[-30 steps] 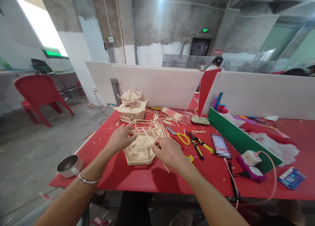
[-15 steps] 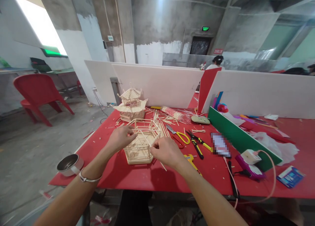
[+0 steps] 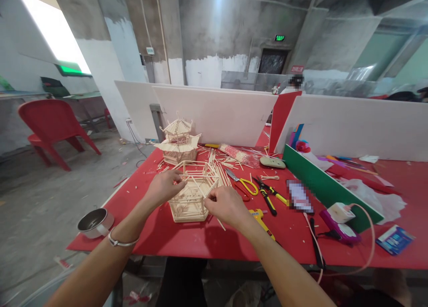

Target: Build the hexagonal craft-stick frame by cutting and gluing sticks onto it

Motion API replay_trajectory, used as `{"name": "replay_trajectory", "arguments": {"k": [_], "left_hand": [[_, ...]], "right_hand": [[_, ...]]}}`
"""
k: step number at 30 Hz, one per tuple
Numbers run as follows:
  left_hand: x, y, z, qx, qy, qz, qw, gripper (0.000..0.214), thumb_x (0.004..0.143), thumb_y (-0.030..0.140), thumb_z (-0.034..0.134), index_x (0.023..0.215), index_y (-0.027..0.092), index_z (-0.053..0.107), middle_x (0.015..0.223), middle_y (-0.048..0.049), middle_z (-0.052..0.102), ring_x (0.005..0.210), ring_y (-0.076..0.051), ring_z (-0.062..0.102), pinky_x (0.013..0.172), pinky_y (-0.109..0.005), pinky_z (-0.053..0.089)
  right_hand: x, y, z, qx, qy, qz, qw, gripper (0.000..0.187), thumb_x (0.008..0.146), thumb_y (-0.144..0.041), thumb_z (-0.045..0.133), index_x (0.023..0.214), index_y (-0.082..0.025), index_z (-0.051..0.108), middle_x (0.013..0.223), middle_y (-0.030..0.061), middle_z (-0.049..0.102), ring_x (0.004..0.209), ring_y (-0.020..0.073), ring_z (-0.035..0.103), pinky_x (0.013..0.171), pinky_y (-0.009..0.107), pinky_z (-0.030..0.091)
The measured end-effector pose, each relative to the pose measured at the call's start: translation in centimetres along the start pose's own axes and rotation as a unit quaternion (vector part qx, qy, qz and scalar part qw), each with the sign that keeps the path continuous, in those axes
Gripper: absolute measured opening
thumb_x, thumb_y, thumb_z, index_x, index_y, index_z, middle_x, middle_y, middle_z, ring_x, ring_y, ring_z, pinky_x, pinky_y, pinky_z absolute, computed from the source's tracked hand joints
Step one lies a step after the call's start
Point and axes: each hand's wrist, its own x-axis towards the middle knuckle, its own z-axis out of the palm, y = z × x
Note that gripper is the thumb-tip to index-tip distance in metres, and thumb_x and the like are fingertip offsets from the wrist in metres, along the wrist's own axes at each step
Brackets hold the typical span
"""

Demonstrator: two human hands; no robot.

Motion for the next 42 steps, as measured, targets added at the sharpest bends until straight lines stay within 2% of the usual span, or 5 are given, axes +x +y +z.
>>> {"name": "replay_trajectory", "arguments": {"k": [20,32,42], "left_hand": [[0.0,-0.04,0.12,-0.004,-0.004,-0.007,1.0,0.031,0.081,0.036,0.054,0.06,0.022,0.071,0.116,-0.0014,0.071,0.095,-0.021,0.066,0.076,-0.03,0.046],[0.07,-0.04,0.27,-0.008,-0.005,-0.012,1.0,0.029,0.081,0.036,0.055,0.061,0.023,0.071,0.118,-0.0004,0.07,0.099,-0.022,0.065,0.079,-0.031,0.046],[-0.01,0.1,0.04,0.0,-0.001,-0.008,1.0,0.029,0.081,0.035,0.054,0.06,0.022,0.071,0.115,-0.0014,0.072,0.094,-0.02,0.066,0.076,-0.029,0.046]], "right_hand": [[0.32,0.64,0.55,0.009,0.013,-0.006,1.0,0.029,0.079,-0.031,0.052,0.053,-0.019,0.053,0.055,0.0011,0.057,0.054,0.0113,0.046,0.051,0.024,0.026],[0.18,0.78,0.8,0.014,0.023,-0.009,1.0,0.03,0.079,-0.033,0.051,0.053,-0.019,0.054,0.054,0.0006,0.056,0.053,0.0116,0.046,0.051,0.025,0.027],[0.3,0.71,0.73,0.018,0.02,-0.016,1.0,0.029,0.079,-0.034,0.051,0.054,-0.019,0.054,0.056,0.0009,0.058,0.054,0.0118,0.047,0.052,0.024,0.028]]}}
